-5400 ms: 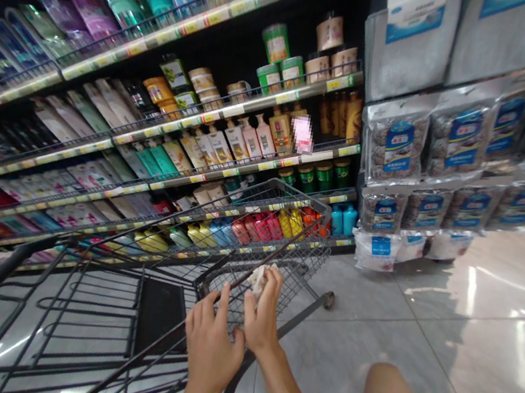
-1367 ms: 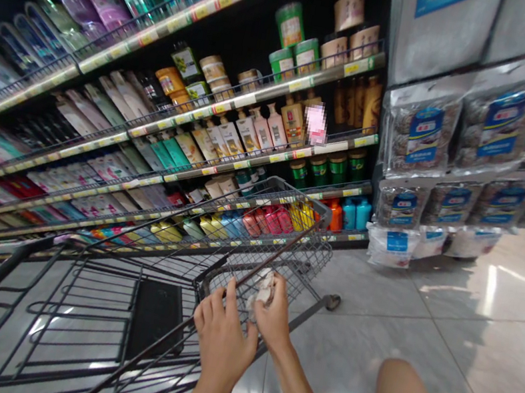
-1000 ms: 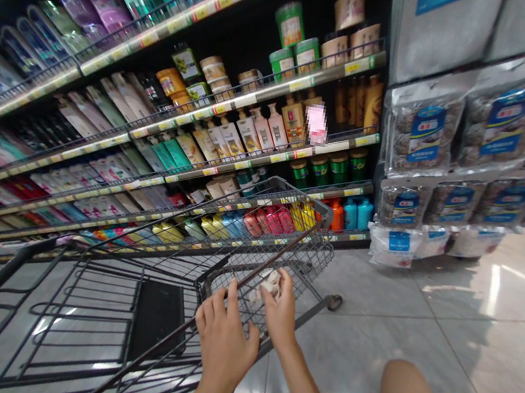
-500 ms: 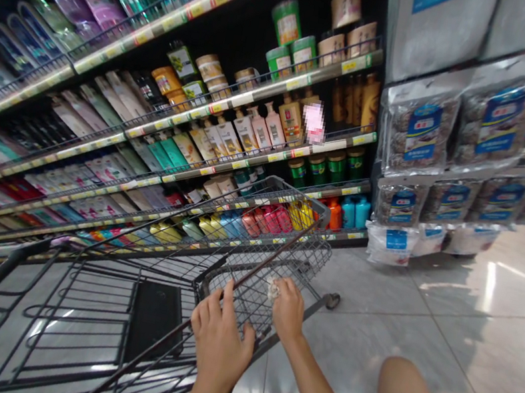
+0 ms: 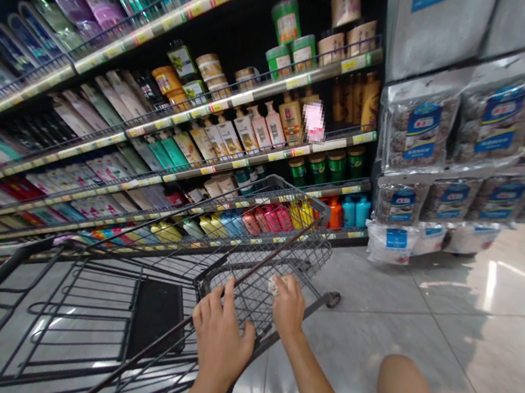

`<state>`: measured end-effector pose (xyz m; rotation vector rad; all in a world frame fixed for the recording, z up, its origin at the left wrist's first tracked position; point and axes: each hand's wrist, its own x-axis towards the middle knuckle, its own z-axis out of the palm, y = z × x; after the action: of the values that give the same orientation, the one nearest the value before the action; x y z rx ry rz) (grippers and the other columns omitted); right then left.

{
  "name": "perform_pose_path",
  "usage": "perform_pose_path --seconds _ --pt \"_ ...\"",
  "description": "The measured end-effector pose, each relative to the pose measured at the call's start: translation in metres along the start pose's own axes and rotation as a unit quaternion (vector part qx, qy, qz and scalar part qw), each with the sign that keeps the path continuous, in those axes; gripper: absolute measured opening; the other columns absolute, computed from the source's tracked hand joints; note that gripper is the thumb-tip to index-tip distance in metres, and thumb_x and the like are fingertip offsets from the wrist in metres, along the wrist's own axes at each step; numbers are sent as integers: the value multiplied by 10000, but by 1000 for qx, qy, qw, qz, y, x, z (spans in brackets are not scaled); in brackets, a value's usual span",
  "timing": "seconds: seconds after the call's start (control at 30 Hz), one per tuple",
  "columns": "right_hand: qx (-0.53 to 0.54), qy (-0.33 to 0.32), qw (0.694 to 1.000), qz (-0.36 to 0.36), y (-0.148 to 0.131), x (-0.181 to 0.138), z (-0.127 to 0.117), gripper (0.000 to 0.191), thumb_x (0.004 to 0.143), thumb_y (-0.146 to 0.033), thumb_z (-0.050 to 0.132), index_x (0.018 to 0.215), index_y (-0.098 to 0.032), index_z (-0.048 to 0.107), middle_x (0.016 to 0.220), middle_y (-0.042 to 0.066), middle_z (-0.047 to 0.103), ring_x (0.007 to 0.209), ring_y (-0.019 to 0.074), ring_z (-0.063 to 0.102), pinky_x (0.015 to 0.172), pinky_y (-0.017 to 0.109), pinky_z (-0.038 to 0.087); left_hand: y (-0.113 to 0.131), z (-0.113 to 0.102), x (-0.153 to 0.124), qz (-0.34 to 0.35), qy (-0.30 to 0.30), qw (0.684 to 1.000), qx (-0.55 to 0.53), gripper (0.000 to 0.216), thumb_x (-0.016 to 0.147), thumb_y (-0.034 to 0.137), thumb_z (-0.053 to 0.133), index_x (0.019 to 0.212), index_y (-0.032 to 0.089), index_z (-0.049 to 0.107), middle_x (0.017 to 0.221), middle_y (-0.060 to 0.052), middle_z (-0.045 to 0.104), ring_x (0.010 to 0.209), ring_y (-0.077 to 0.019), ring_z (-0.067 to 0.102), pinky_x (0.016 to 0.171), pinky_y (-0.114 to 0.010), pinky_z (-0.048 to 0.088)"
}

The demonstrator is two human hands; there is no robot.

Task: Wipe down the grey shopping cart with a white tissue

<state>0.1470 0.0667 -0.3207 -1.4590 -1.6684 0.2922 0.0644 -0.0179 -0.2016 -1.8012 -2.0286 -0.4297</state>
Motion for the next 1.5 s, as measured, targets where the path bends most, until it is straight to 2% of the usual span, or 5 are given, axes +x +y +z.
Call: perform_pose_path --seconds 0.23,0.5,0.93,1.17,1.5 --pt "-89 -40 995 -24 1 1 -13 408 760 0 455 993 -235 694 924 61 631 803 197 552 637 262 412 -3 -1 0 4 -1 1000 -8 694 678 154 533 1350 94 370 1185 -153 481 1091 -293 413 983 -463 318" --pt "90 95 989 -66 -11 0 -34 466 692 5 390 1015 -197 660 971 65 605 897 188 574 788 304 471 -2 -2 0 2 -2 1000 -19 699 670 165 550 1342 92 377 1175 -148 478 1088 -296 415 989 -465 313" --pt "56 118 981 -145 -1 0 -3 375 740 10 396 865 -196 683 918 75 565 848 182 525 744 290 468 0 -4 0 -4 -2 1000 -19 710 655 177 563 1337 90 385 1169 -154 476 1094 -298 410 988 -473 313" --pt "8 63 988 -143 14 -10 3 365 767 8 436 887 -212 701 932 75 592 862 181 536 748 266 457 0 -3 0 -1 0 1000 -15 713 663 184 550 1347 103 365 1182 -148 468 1102 -301 410 989 -479 315" --pt "-53 -120 989 62 -16 2 -19 276 774 -51 504 801 -225 715 851 79 623 666 164 594 583 246 389 -1 -5 0 1 -6 1000 -23 685 680 158 541 1342 96 378 1188 -146 475 1101 -291 417 998 -460 313"
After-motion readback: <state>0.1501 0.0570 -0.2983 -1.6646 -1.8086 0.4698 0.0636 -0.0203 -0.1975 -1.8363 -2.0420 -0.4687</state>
